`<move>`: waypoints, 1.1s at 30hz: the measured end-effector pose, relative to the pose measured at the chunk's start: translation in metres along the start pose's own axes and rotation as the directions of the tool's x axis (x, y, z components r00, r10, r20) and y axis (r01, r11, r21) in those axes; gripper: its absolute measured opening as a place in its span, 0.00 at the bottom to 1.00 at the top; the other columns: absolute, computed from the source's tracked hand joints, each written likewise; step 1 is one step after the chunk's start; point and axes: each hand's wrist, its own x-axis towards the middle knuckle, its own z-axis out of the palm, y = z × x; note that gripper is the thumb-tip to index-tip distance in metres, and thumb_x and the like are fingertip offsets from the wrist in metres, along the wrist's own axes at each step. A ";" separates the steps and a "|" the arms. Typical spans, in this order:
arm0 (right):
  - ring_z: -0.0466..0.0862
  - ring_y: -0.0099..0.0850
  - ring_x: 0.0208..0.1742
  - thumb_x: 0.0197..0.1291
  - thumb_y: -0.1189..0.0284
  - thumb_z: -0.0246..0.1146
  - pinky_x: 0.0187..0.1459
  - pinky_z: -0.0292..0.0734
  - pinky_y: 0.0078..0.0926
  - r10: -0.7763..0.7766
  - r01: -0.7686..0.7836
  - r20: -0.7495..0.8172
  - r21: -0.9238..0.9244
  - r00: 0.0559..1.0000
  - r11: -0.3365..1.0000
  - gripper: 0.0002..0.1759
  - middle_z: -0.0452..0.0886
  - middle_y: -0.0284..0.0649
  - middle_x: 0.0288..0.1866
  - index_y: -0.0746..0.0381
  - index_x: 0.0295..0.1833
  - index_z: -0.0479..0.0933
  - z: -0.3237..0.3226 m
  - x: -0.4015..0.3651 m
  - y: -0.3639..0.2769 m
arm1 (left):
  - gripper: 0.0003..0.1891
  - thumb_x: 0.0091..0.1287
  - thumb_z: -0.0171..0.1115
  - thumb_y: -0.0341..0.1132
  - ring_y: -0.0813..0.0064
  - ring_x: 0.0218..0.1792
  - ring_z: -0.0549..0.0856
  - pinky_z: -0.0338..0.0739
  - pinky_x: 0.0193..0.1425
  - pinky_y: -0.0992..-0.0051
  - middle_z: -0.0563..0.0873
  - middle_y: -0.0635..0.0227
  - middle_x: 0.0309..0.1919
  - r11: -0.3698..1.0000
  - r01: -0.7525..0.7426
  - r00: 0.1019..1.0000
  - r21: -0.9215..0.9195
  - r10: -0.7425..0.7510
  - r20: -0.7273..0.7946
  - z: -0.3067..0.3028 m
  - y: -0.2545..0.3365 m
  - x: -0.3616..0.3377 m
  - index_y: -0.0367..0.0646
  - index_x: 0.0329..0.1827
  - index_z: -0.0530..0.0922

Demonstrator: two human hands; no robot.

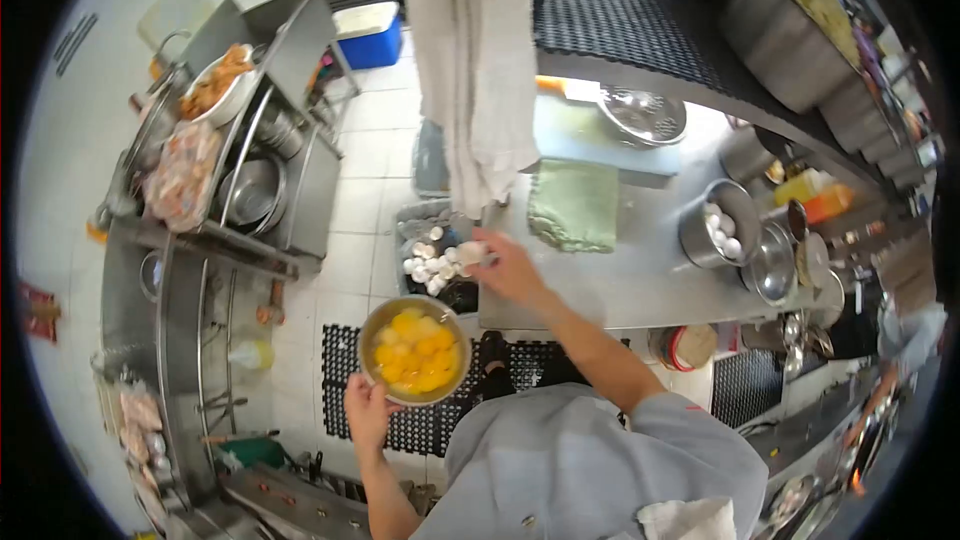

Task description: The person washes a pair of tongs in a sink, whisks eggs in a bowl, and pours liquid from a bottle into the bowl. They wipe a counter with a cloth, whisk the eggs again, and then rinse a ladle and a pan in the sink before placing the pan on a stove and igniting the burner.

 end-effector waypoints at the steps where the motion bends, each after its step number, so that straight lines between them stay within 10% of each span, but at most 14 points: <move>1: 0.81 0.27 0.35 0.50 0.69 0.73 0.40 0.78 0.28 0.002 -0.001 -0.039 0.025 0.999 1.000 0.27 0.83 0.37 0.43 0.60 0.58 0.77 -0.003 0.004 -0.001 | 0.03 0.68 0.50 0.25 0.74 0.27 0.85 0.85 0.26 0.76 0.80 0.63 0.31 0.998 0.003 1.000 -0.067 -0.005 -0.030 -0.002 0.012 -0.003 0.40 0.38 0.65; 3: 0.81 0.28 0.36 0.50 0.69 0.73 0.39 0.78 0.28 0.005 0.004 -0.099 0.090 0.995 0.996 0.28 0.83 0.39 0.45 0.59 0.59 0.76 -0.008 0.013 -0.003 | 0.04 0.68 0.50 0.25 0.75 0.26 0.84 0.85 0.26 0.76 0.80 0.63 0.31 0.997 -0.002 0.999 -0.074 0.000 -0.039 -0.022 0.008 0.000 0.40 0.37 0.65; 5: 0.77 0.37 0.52 0.54 0.61 0.71 0.52 0.73 0.38 0.000 -0.065 -0.230 -0.275 0.973 0.959 0.32 0.76 0.43 0.59 0.56 0.65 0.72 -0.043 0.026 0.049 | 0.04 0.68 0.50 0.25 0.75 0.25 0.84 0.84 0.25 0.76 0.80 0.63 0.31 0.997 0.000 0.998 -0.072 -0.004 -0.058 -0.039 0.003 0.003 0.40 0.36 0.64; 8: 0.63 0.48 0.72 0.59 0.53 0.65 0.68 0.59 0.55 0.156 -0.442 -0.419 -0.774 0.894 0.453 0.36 0.61 0.45 0.75 0.52 0.71 0.66 -0.083 0.038 0.036 | 0.05 0.69 0.50 0.26 0.74 0.24 0.84 0.84 0.25 0.75 0.81 0.61 0.31 0.999 0.002 0.997 -0.053 -0.006 -0.076 -0.052 0.001 0.010 0.41 0.37 0.63; 11: 0.47 0.52 0.79 0.65 0.51 0.57 0.72 0.41 0.65 0.154 -0.345 -0.311 -0.789 0.938 0.508 0.34 0.49 0.43 0.80 0.50 0.74 0.62 -0.049 0.028 0.059 | 0.05 0.69 0.50 0.27 0.72 0.24 0.84 0.84 0.25 0.74 0.81 0.60 0.31 0.999 0.018 0.996 -0.042 -0.021 -0.086 -0.054 0.006 0.013 0.42 0.39 0.62; 17: 0.64 0.45 0.72 0.58 0.67 0.57 0.70 0.56 0.53 -0.053 -0.007 -0.044 -0.831 0.998 0.557 0.31 0.68 0.45 0.71 0.57 0.69 0.67 0.037 -0.053 0.072 | 0.08 0.68 0.50 0.28 0.67 0.25 0.86 0.86 0.25 0.70 0.83 0.56 0.35 0.997 0.024 0.998 -0.074 -0.028 -0.051 -0.042 0.013 0.044 0.44 0.43 0.60; 20: 0.74 0.43 0.63 0.60 0.70 0.56 0.62 0.68 0.43 -0.001 -0.036 -0.204 -0.178 0.979 0.983 0.22 0.78 0.44 0.59 0.62 0.61 0.73 0.012 -0.070 0.070 | 0.08 0.68 0.50 0.29 0.65 0.24 0.86 0.87 0.26 0.69 0.83 0.56 0.35 1.000 -0.003 1.000 -0.021 0.003 -0.003 -0.032 0.024 0.056 0.44 0.44 0.61; 24: 0.80 0.34 0.46 0.71 0.59 0.55 0.50 0.76 0.33 0.650 -0.481 -0.470 0.439 0.597 0.759 0.19 0.82 0.42 0.46 0.65 0.53 0.76 -0.073 -0.106 0.116 | 0.07 0.69 0.51 0.30 0.68 0.24 0.86 0.86 0.24 0.72 0.82 0.59 0.37 0.999 -0.043 0.999 0.007 0.043 -0.022 -0.005 0.041 0.056 0.44 0.44 0.62; 28: 0.72 0.28 0.60 0.74 0.51 0.46 0.64 0.65 0.31 0.700 -0.013 -0.561 0.776 0.441 0.630 0.30 0.76 0.41 0.60 0.67 0.64 0.70 -0.241 -0.199 0.146 | 0.04 0.69 0.50 0.31 0.72 0.23 0.86 0.85 0.22 0.76 0.81 0.65 0.38 0.998 -0.061 0.998 -0.009 0.061 -0.027 0.003 0.039 0.053 0.44 0.42 0.65; 31: 0.68 0.40 0.67 0.69 0.48 0.51 0.67 0.60 0.43 0.474 -0.564 -0.794 0.207 0.382 0.800 0.34 0.69 0.46 0.68 0.62 0.70 0.64 -0.321 -0.221 0.087 | 0.04 0.69 0.50 0.30 0.72 0.23 0.86 0.85 0.23 0.75 0.82 0.64 0.37 0.997 -0.058 0.998 0.051 0.059 -0.013 0.006 0.037 0.047 0.44 0.43 0.65; 33: 0.65 0.48 0.69 0.66 0.47 0.54 0.68 0.57 0.53 0.078 -0.818 -0.839 -0.499 0.539 0.284 0.37 0.64 0.49 0.71 0.59 0.72 0.62 -0.326 -0.235 0.144 | 0.05 0.69 0.50 0.30 0.71 0.23 0.85 0.85 0.22 0.74 0.82 0.61 0.36 0.997 -0.055 0.998 0.049 0.055 0.002 0.011 0.036 0.043 0.44 0.43 0.64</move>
